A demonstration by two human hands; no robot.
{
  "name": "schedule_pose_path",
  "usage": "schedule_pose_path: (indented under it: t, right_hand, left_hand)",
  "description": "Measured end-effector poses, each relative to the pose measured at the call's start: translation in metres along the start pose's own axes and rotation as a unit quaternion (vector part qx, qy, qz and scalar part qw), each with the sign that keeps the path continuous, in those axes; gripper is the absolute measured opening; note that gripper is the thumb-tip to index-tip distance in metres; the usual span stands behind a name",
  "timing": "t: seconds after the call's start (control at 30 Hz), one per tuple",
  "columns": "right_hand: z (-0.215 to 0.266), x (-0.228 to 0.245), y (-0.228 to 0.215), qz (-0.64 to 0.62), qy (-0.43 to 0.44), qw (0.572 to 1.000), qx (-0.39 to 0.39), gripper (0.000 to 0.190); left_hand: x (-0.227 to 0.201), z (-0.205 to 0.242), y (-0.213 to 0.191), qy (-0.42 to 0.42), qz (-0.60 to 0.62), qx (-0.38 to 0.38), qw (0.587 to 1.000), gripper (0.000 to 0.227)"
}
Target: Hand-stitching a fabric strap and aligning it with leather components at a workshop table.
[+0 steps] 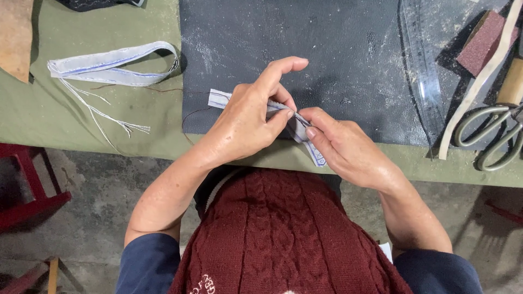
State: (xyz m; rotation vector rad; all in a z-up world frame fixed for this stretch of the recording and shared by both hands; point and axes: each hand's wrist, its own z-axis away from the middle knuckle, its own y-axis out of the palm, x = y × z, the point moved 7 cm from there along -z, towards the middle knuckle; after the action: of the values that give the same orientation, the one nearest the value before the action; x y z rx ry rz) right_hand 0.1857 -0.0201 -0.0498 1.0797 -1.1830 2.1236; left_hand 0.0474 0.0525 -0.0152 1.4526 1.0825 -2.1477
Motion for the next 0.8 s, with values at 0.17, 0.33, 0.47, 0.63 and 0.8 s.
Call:
schedule_pose_path:
  t: [0.17, 0.33, 0.47, 0.63, 0.8]
  right_hand:
    - [-0.002, -0.002, 0.002, 0.012, 0.027, 1.0, 0.005, 0.025]
    - [-0.006, -0.004, 0.004, 0.01, 0.025, 1.0, -0.01, 0.021]
    - [-0.011, -0.011, 0.005, 0.003, 0.059, 0.997, -0.043, 0.023]
    - [-0.014, -0.015, 0.006, -0.009, 0.05, 0.996, -0.073, 0.017]
    - [-0.015, -0.044, 0.011, -0.131, -0.022, 0.981, -0.142, 0.016]
  left_hand:
    - [0.005, -0.001, 0.003, -0.002, 0.003, -0.008, 1.0, 0.059]
    - [0.009, 0.0, 0.008, 0.003, 0.007, -0.026, 1.0, 0.058]
    - [0.013, 0.003, 0.013, 0.045, -0.003, -0.094, 0.995, 0.059]
    - [0.018, 0.012, 0.027, 0.091, -0.073, -0.17, 0.979, 0.057]
    - [0.021, 0.021, 0.033, 0.21, -0.091, -0.275, 0.934, 0.029]
